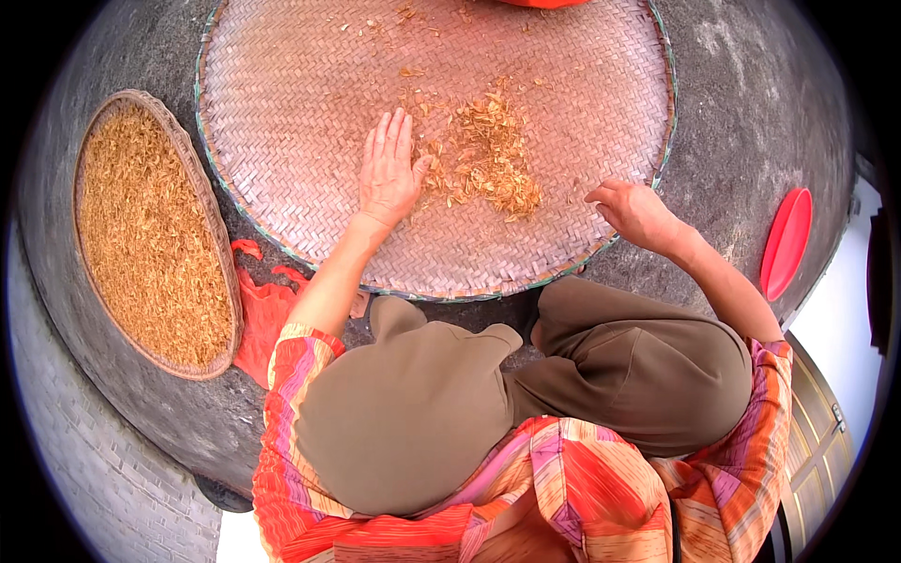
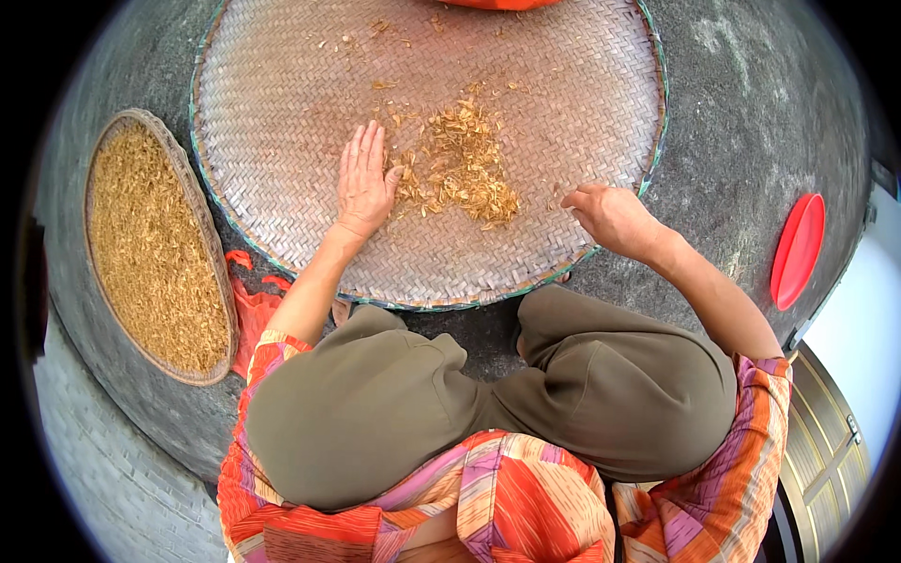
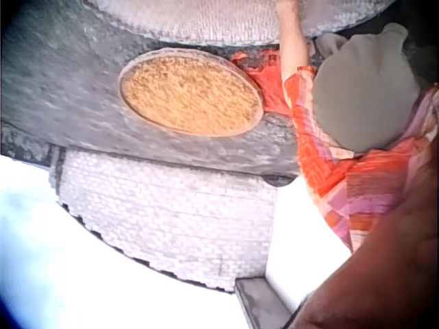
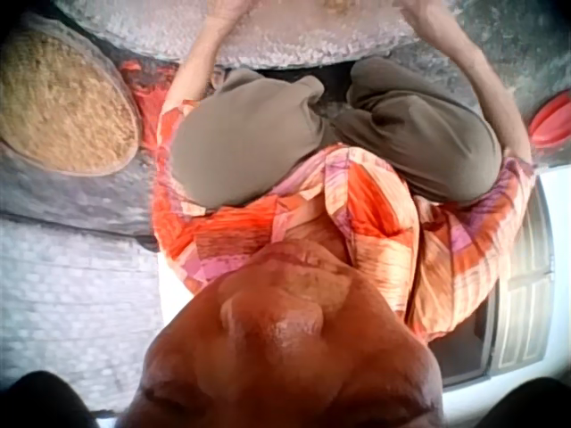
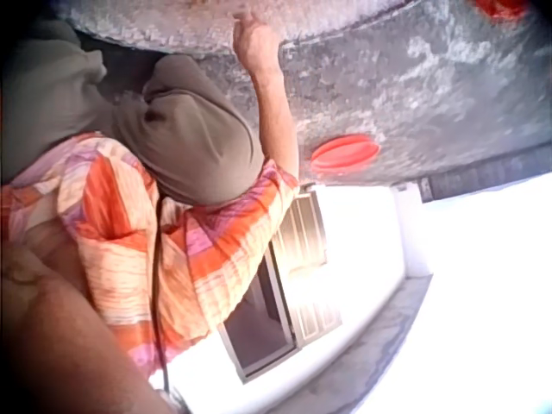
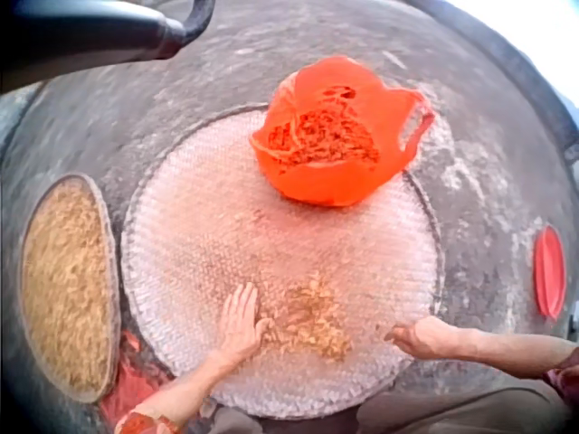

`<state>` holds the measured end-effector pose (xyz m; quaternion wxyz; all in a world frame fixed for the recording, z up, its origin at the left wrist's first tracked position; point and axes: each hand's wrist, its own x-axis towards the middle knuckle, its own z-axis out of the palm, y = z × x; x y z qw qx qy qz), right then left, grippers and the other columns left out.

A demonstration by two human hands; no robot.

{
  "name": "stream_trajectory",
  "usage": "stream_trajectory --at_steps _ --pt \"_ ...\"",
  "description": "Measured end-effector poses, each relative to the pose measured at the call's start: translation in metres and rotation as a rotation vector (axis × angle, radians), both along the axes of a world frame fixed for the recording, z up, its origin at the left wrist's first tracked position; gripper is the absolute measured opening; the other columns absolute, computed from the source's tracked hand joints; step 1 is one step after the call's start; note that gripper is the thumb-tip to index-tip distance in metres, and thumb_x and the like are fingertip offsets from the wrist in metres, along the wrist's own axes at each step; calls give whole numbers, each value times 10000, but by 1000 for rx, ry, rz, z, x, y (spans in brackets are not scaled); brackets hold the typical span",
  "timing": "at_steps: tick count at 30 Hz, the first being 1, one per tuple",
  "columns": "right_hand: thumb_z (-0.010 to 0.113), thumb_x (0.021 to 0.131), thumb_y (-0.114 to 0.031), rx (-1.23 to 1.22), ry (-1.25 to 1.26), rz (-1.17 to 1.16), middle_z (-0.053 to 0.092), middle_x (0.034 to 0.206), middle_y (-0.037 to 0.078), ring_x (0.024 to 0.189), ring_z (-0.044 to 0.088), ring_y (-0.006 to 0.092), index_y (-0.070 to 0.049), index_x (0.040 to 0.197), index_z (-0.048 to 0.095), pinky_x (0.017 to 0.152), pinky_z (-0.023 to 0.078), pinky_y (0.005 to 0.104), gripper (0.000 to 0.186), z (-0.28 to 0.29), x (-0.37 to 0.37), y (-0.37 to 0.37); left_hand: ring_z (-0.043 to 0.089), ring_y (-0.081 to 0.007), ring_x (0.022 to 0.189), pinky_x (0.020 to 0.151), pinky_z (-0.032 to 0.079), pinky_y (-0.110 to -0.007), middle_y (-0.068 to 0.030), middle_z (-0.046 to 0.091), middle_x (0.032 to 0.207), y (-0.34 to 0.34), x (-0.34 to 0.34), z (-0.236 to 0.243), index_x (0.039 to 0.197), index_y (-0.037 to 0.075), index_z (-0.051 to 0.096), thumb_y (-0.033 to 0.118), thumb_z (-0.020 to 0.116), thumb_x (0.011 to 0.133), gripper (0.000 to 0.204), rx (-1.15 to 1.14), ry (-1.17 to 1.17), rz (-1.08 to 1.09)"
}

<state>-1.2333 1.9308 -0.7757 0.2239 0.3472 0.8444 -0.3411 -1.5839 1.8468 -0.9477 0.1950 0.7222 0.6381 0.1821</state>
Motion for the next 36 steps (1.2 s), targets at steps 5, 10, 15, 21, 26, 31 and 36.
stream_trajectory --at_steps 5,10,15,21,26,31,36 --pt "570 849 -70 -8 80 -143 624 900 146 876 628 351 -52 1049 620 751 514 444 206 -20 -5 -22 258 -330 1415 1156 212 -460 -149 298 1521 -4 89 19 1461 10 287 358 557 914 702 -45 -272 -210" --pt "568 847 -76 -6 176 -132 641 918 154 886 628 363 -55 1043 621 752 511 450 204 -40 -21 -9 251 -326 1415 1161 197 -473 -156 293 1517 16 139 25 1445 27 315 354 596 894 700 -23 -409 -633" --pt "573 856 -64 23 172 -245 642 930 171 900 621 372 -48 1059 620 777 502 446 209 -31 -14 7 206 -348 1415 1155 156 -488 -161 291 1512 80 81 15 1444 29 310 419 489 959 648 131 -132 -72" --pt "551 860 -101 18 84 -208 647 906 164 877 632 358 -53 1029 637 759 509 450 196 -42 10 3 222 -371 1406 1142 159 -521 -188 293 1507 108 31 -22 1428 -2 336 437 473 961 655 88 18 197" --pt "552 856 -109 18 74 -180 644 892 158 867 638 353 -58 1018 640 741 513 449 190 -49 8 9 272 -345 1392 1144 231 -462 -176 327 1490 92 99 -2 1414 -4 353 393 476 970 608 58 -170 -153" --pt "553 848 -104 41 52 -174 653 908 162 859 644 359 -60 1021 645 743 516 452 200 -52 13 2 331 -344 1359 1129 294 -427 -173 398 1434 58 147 12 1355 -26 423 320 583 917 581 30 -331 -450" --pt "544 846 -94 14 24 -202 663 948 171 874 644 365 -60 1021 653 757 517 451 209 -59 20 0 367 -332 1332 1116 311 -445 -155 442 1396 15 152 25 1301 -24 488 304 651 845 584 -24 -382 -635"
